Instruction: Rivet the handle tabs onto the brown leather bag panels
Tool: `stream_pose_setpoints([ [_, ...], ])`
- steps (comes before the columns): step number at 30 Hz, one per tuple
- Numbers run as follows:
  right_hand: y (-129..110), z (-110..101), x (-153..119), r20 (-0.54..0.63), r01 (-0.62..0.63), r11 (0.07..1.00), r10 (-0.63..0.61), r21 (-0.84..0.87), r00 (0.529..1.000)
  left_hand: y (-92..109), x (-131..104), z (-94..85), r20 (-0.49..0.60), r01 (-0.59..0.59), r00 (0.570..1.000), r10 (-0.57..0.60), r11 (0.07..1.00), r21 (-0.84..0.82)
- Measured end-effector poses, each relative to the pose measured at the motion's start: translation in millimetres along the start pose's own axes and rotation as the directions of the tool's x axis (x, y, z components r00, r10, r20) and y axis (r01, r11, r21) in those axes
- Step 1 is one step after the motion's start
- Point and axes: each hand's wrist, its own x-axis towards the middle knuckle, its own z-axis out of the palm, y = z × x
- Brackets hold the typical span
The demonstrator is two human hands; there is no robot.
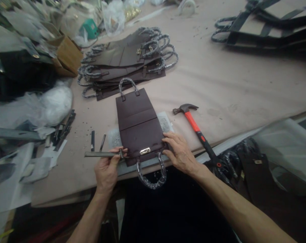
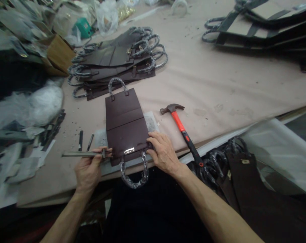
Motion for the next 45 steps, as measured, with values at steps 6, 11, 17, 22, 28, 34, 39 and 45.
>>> stream_pose_setpoints([
  [6,5.4,2.9,-2.2,-0.022,0.015,0.999,-0.014,0.039,1.0,15.4,-3.0,13.8,-0.01,0.032,0.999,-0.033,0.996,-0.088],
  [11,11.0,2.2,-6.4,-0.046,0.044,0.989,-0.038,0.14,0.998,35.8,7.7,56.8,0.043,-0.058,0.997,0.062,0.994,-0.097],
  [17,11.3,-3.6,-12.9,0.017,0.093,0.988,-0.096,0.122,0.995,31.5,12.7,87.7,0.133,-0.074,0.987,0.086,0.993,-0.093],
  [22,12.2,-3.1,-14.2,0.015,0.091,0.989,-0.093,0.116,0.996,26.4,13.4,87.8,0.168,-0.039,0.984,0.053,0.996,-0.085],
  [28,12.4,-5.4,-13.5,0.096,0.091,0.995,-0.094,0.04,0.991,25.0,14.3,88.3,0.17,-0.047,0.984,0.061,0.995,-0.087],
  [34,9.4,-10.1,-11.2,0.148,0.094,0.996,-0.094,0.006,0.984,23.6,12.6,89.9,0.153,-0.032,0.987,0.05,0.993,-0.118],
  [39,9.9,-11.7,-9.7,0.215,0.079,0.997,-0.082,0.022,0.973,23.4,11.9,89.1,0.153,-0.033,0.987,0.053,0.991,-0.128],
  [45,13.8,-9.1,-11.9,0.198,0.087,0.995,-0.095,0.049,0.976,22.5,11.5,89.2,0.148,-0.045,0.987,0.062,0.992,-0.116],
])
